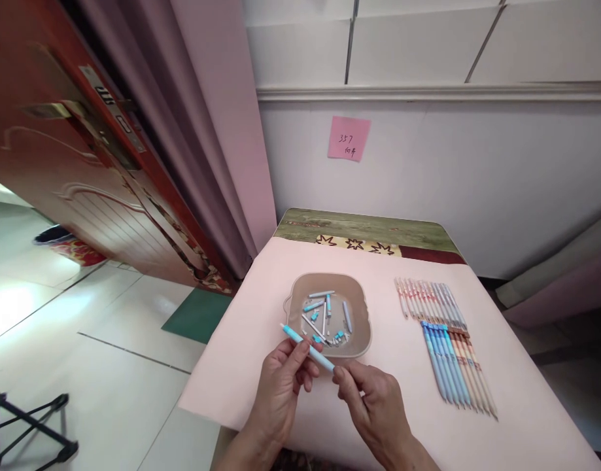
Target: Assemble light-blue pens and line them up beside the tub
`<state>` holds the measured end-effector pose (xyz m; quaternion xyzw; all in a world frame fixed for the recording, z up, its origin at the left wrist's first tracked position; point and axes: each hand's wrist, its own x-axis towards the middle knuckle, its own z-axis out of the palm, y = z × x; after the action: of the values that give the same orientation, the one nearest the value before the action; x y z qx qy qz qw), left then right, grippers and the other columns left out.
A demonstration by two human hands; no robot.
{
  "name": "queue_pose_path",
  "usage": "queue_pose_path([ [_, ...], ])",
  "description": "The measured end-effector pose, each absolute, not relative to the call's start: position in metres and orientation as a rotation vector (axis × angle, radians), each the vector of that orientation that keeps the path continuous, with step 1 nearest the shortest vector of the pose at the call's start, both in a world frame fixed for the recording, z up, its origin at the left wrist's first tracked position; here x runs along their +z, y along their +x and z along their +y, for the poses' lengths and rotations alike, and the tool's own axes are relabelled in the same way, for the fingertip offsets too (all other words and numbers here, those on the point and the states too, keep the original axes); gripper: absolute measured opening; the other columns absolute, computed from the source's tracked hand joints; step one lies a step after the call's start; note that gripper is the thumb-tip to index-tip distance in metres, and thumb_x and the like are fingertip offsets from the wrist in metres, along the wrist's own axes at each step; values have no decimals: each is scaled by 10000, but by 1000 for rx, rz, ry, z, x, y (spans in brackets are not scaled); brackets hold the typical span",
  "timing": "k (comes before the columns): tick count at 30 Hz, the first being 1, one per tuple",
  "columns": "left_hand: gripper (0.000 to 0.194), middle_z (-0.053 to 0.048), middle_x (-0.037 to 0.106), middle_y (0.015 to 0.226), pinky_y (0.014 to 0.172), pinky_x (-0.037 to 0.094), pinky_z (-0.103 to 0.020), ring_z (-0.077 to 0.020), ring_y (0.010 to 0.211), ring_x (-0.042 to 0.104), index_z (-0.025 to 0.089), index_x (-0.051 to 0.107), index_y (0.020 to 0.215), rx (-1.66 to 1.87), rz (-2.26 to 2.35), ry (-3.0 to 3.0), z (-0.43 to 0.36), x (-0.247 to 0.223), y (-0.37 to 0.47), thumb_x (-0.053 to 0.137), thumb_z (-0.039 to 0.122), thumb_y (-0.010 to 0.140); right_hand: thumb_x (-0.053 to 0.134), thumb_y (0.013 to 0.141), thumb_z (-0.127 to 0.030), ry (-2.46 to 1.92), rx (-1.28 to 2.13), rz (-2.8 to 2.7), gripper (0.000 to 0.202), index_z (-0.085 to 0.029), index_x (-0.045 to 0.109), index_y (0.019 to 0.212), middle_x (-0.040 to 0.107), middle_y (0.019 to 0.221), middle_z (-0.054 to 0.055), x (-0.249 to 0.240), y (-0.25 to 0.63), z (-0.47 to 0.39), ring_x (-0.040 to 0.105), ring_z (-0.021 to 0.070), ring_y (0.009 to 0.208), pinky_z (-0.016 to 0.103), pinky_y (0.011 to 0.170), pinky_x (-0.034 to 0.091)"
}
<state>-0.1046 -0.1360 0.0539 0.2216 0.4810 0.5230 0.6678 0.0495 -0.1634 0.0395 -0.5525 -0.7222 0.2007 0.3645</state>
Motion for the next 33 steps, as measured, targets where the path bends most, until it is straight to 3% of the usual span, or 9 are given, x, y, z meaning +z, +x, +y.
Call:
queue_pose_path([
  [3, 211, -77, 688, 775, 399, 352, -160, -63, 501, 509, 112, 683, 790, 1184, 1097, 526, -135, 54, -105, 744, 292, 699, 548, 875, -350, -1410, 495, -1814, 183, -200, 639, 928, 639, 645, -12, 38, 50, -163, 585, 122, 565, 215, 561, 409],
  [8, 235, -92, 694, 880, 422, 372, -173, -78, 547, 532, 124, 682, 863, 1193, 1043, 501, -138, 55, -100, 728, 302, 717, 565, 860, -272, -1363, 381, -1796, 118, -200, 612, 779, 624, 640, -6, 38, 49, -162, 560, 123, 566, 234, 569, 395],
  [14, 234, -86, 692, 786, 402, 349, -167, -62, 497, 495, 108, 710, 783, 1156, 1076, 483, -139, 53, -98, 776, 289, 650, 566, 863, -269, -1338, 374, -1810, 112, -209, 655, 831, 650, 657, 5, 37, 51, -167, 567, 130, 559, 246, 577, 389],
  [18, 209, -99, 692, 797, 390, 321, -162, -57, 488, 486, 105, 715, 774, 1141, 1063, 547, -139, 52, -100, 755, 286, 679, 519, 888, -356, -1352, 778, -1684, 224, -196, 650, 799, 640, 613, 8, 38, 50, -169, 567, 126, 527, 224, 531, 402],
  [22, 212, -64, 639, 635, 390, 295, -156, -56, 465, 449, 98, 713, 784, 1111, 1065, 582, -145, 50, -103, 731, 297, 713, 494, 870, -519, -1221, 1562, -1300, 380, -169, 593, 763, 555, 491, -21, 41, 48, -166, 488, 100, 404, 199, 428, 378],
  [25, 227, -32, 582, 550, 392, 276, -152, -57, 459, 431, 101, 708, 777, 1104, 1110, 571, -149, 46, -106, 730, 317, 713, 499, 843, -573, -1124, 1851, -1154, 432, -155, 573, 762, 561, 502, -18, 41, 46, -163, 472, 89, 395, 194, 423, 381],
  [28, 234, 2, 526, 503, 395, 259, -149, -44, 437, 390, 103, 699, 756, 1109, 1164, 544, -153, 42, -108, 727, 331, 716, 571, 820, -506, -1200, 1623, -1373, 357, -152, 591, 772, 607, 591, 5, 41, 43, -164, 528, 104, 501, 202, 494, 399],
  [33, 249, 8, 517, 496, 390, 238, -147, -35, 426, 362, 96, 697, 773, 1080, 1174, 549, -157, 35, -111, 716, 340, 728, 582, 831, -374, -1425, 1043, -1728, 240, -168, 599, 710, 545, 538, -34, 40, 35, -172, 448, 90, 484, 207, 487, 316],
])
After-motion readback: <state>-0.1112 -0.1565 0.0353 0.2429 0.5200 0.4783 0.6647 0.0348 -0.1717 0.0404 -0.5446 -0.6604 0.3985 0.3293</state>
